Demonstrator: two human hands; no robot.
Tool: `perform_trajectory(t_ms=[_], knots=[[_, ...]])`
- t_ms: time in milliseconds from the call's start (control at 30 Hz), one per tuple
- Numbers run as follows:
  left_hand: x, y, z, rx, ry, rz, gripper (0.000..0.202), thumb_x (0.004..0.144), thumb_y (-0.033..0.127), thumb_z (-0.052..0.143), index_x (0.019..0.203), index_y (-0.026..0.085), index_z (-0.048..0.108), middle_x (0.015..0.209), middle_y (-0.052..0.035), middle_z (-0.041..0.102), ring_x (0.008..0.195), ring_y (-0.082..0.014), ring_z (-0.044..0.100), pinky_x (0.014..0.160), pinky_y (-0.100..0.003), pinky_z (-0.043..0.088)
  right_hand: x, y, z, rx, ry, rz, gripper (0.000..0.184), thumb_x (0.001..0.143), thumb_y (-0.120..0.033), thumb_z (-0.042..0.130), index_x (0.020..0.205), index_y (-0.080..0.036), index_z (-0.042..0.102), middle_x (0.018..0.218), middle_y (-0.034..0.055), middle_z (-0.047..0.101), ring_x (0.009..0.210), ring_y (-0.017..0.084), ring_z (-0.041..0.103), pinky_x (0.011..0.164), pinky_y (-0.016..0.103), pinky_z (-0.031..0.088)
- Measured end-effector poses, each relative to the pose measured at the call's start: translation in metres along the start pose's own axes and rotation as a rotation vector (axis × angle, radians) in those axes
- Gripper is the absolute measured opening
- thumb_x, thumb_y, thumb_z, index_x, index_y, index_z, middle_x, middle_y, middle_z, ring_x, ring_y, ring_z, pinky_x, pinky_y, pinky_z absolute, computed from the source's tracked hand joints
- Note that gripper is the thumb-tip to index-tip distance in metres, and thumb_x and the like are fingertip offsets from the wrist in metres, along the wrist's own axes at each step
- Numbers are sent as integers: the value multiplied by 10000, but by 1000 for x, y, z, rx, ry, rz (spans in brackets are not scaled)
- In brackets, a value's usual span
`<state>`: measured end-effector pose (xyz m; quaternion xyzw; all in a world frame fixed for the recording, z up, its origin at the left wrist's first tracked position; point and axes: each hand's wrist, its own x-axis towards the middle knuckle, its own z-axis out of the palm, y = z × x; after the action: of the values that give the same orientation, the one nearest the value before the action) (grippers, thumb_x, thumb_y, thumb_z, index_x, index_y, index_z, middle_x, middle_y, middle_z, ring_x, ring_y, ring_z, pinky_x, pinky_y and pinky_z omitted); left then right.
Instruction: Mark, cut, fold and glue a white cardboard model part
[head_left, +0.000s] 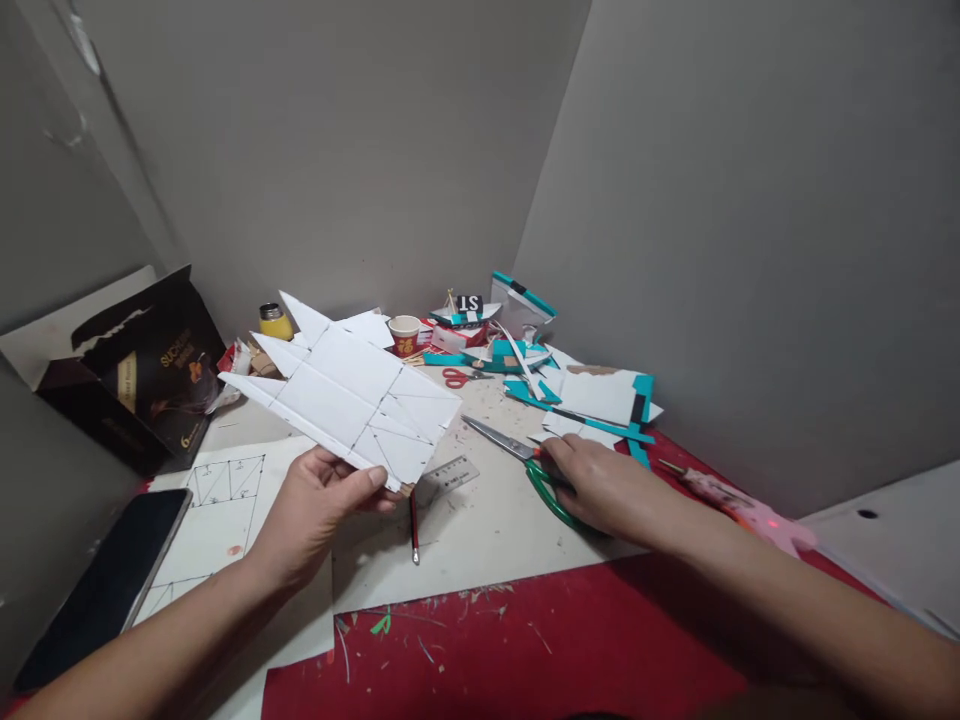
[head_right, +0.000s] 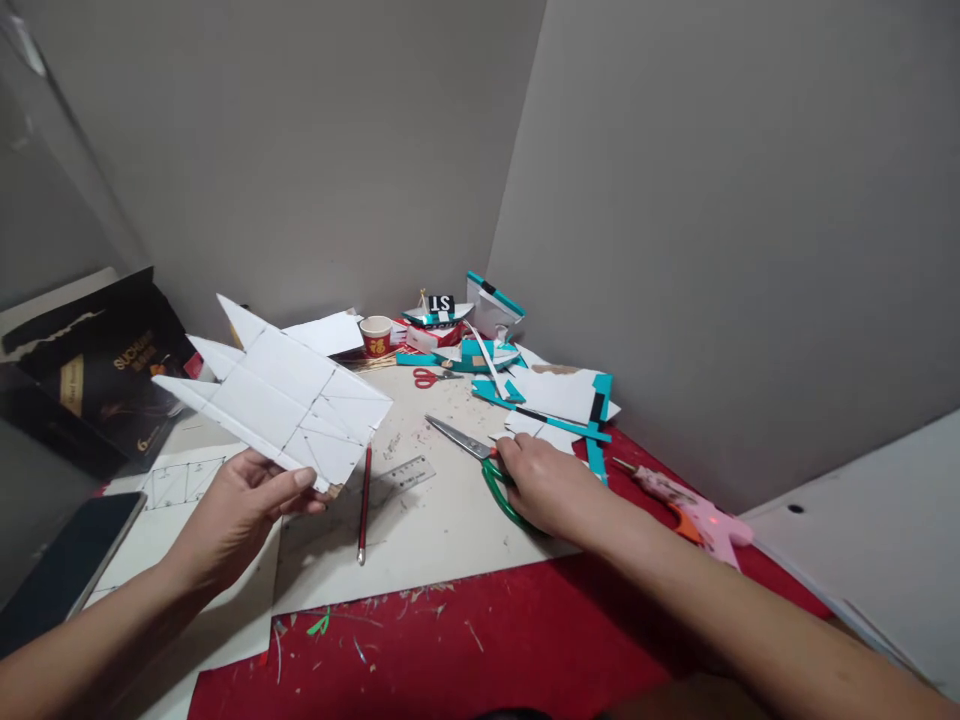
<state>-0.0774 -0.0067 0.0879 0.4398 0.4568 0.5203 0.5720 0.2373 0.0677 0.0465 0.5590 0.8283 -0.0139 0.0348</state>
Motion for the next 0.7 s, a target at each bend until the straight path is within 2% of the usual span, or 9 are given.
perform_trajectory(t_ms=[100, 300, 400, 467, 533, 600, 700], knots=[[0, 3, -2, -31, -7, 27, 211, 757, 277, 773, 916, 156, 705, 824, -65, 765, 697, -166, 713, 646, -263, 573, 3, 4, 1, -3, -31, 25, 292, 810, -175, 522, 1085, -101, 583, 973, 204, 701, 827, 324, 688, 636, 349, 453], [-2, 12, -5, -68, -24, 74, 244, 776, 300, 767, 947, 162, 659, 830, -62, 762, 699, -173, 733, 641, -255, 586, 1, 12, 1, 15, 34, 10, 433, 764, -150, 519, 1193, -98, 524, 1146, 218, 668, 985, 307, 672, 752, 351, 496], [-4, 19, -5, -57, 13, 116, 264, 776, 320, 769, 944, 158, 647, 804, -54, 752, 715, -187, 739, 645, -258, 588, -9, 21, -2, 174, 227, -2, 388, 792, -275, 527, 1159, -153, 554, 1106, 190, 686, 936, 318, 681, 752, 393, 522], [-5, 26, -5, -48, 32, 147, 271, 763, 315, 780, 941, 158, 650, 824, -52, 750, 735, -191, 740, 658, -262, 588, -19, 26, -4, 364, 407, -44, 399, 793, -342, 555, 1164, -195, 566, 1179, 172, 669, 1001, 323, 666, 801, 409, 533], [-6, 34, -5, -39, 38, 181, 266, 745, 303, 794, 923, 158, 660, 835, -56, 751, 743, -191, 738, 667, -265, 587, -27, 26, -4, 538, 510, -39, 392, 789, -364, 592, 1157, -228, 589, 1195, 144, 674, 1026, 319, 663, 826, 396, 541], [-6, 44, -3, -21, 39, 218, 245, 743, 300, 794, 898, 156, 670, 822, -65, 754, 744, -194, 735, 672, -272, 586, -33, 18, -2, 683, 485, -11, 354, 759, -400, 649, 1073, -238, 634, 1069, 114, 720, 938, 311, 689, 780, 365, 562], [-5, 63, 4, 5, 17, 279, 203, 767, 299, 772, 869, 149, 681, 790, -75, 761, 749, -203, 736, 689, -286, 586, -33, -4, 4, 836, 345, -55, 322, 741, -439, 667, 979, -222, 665, 886, 79, 716, 806, 281, 690, 718, 342, 566]])
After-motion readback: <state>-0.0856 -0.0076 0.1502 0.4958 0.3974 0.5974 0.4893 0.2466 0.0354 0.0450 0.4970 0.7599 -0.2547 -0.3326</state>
